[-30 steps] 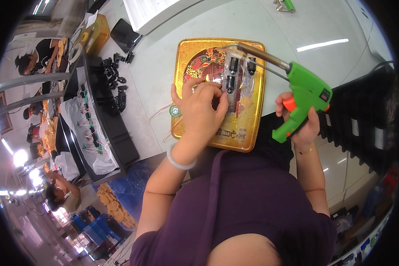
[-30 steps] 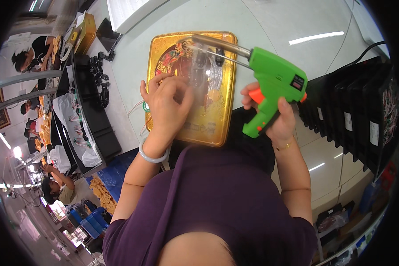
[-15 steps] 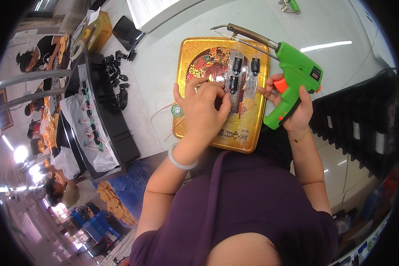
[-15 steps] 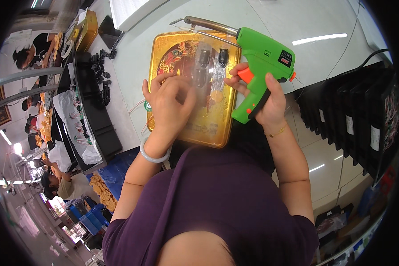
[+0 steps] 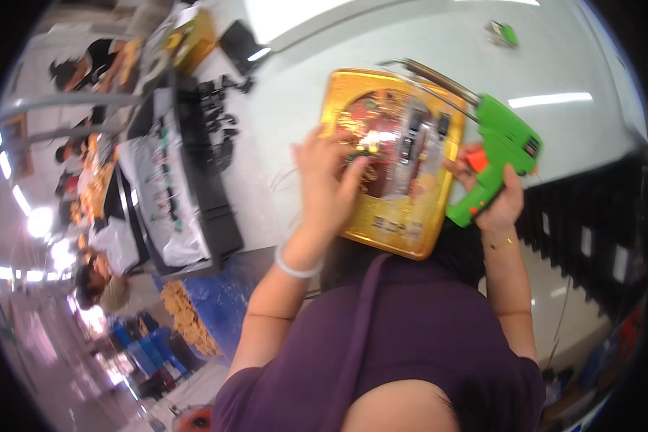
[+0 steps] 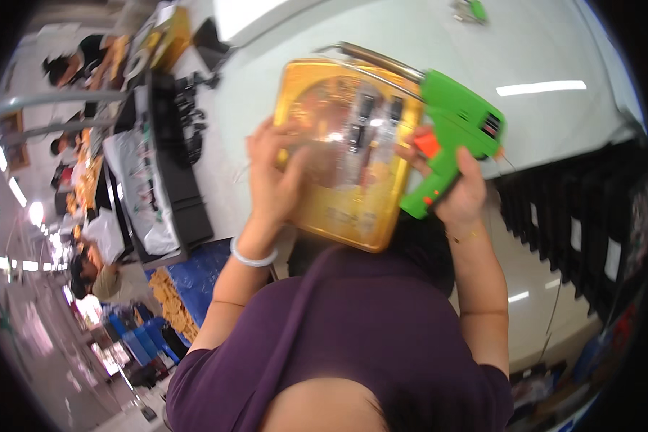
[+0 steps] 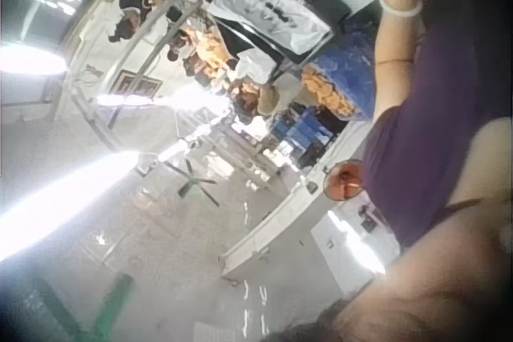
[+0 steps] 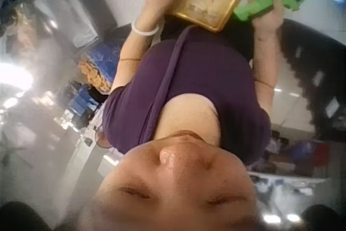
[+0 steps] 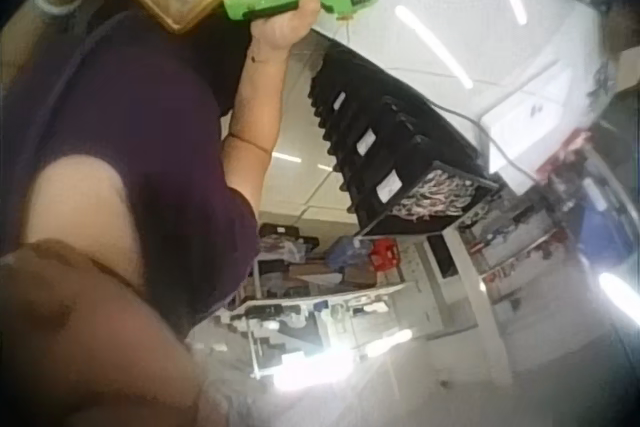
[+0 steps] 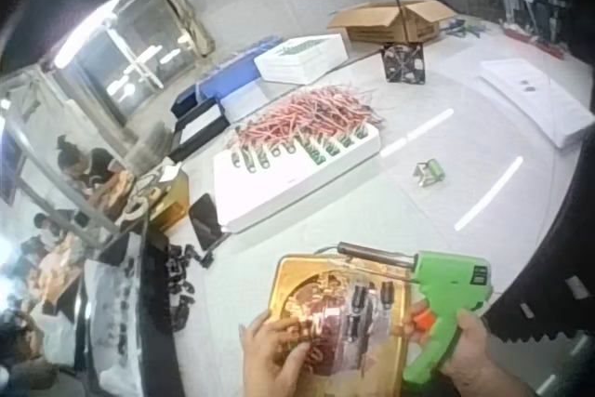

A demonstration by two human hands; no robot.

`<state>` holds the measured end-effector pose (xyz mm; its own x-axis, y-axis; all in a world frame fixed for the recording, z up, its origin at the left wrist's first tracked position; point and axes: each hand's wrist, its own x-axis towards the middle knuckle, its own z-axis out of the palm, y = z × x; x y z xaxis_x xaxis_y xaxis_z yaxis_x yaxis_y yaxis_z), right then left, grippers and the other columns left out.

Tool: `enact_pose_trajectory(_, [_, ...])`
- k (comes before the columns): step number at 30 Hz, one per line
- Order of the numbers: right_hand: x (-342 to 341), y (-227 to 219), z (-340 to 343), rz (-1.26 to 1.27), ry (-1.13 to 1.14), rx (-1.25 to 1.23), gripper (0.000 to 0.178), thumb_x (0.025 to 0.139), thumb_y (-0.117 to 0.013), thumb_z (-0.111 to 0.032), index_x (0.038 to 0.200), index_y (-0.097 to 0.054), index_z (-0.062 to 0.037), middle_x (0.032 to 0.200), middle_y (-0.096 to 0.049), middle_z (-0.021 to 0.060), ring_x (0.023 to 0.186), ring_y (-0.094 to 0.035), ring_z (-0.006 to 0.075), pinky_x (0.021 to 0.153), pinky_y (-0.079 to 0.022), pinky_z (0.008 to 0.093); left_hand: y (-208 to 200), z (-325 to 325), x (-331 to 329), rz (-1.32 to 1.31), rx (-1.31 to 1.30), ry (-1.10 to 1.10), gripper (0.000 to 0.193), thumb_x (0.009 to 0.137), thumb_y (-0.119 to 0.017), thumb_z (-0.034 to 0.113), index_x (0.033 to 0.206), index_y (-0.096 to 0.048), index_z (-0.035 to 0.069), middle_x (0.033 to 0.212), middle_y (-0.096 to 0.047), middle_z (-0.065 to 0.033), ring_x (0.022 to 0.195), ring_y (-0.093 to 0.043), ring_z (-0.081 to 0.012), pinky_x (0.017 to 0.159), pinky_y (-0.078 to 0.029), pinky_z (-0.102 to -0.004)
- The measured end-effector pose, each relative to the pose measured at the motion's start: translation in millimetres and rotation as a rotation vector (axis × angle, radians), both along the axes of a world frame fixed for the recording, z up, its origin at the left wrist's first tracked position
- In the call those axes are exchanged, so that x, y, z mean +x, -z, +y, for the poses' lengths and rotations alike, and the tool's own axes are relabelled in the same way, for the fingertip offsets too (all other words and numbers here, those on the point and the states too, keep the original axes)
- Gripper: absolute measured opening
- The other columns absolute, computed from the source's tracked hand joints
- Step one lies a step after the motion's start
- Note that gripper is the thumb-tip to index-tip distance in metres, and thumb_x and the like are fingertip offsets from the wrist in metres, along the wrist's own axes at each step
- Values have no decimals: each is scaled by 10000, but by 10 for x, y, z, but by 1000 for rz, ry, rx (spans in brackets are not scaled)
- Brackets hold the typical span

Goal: The person solders wires and electronic components onto small circuit boards with a soldering iron.

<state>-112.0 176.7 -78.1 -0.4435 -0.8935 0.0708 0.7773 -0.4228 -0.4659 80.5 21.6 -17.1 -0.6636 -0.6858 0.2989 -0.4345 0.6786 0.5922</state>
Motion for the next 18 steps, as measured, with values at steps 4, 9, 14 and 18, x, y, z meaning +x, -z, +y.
enact_pose_trajectory(4, [9, -35, 126, 59, 88, 173, 492, 867, -417, -393, 1115, -458, 29, 1045, -498, 143, 925, -481, 228, 946, -351, 500, 11, 155, 68, 331, 163, 84, 155, 762, -585, 14, 896, -534, 71, 1076, -588, -59, 1126, -460, -343, 1034, -133, -516])
enact_pose_trajectory(9, [1, -10, 98, 118, -18, 41, 488, 873, -422, -383, 1156, -418, 16, 1087, -464, 118, 960, -447, 217, 961, -338, 450, -526, 151, 496, 872, 489, 113, 115, 884, -475, 47, 979, -411, 51, 1081, -570, -156, 1143, -470, -311, 1015, -260, -481])
enact_pose_trajectory(14, [-3, -104, 107, 130, -11, 42, 437, 886, -420, -338, 1160, -417, 2, 1086, -463, 126, 975, -441, 215, 972, -337, 436, -1496, -294, 1368, 1218, 514, -62, 69, 910, -465, 135, 952, -438, 89, 951, -597, -139, 945, -571, -255, 882, -427, -379])
enact_pose_trajectory(18, [-32, -91, 66, 132, -48, 14, 428, 889, -414, -328, 1175, -404, -9, 1095, -458, 129, 988, -440, 218, 982, -330, 439, -1555, -1027, 2446, 1207, 454, -233, 134, 913, -462, 158, 931, -525, 41, 958, -588, -124, 943, -552, -245, 931, -416, -418])
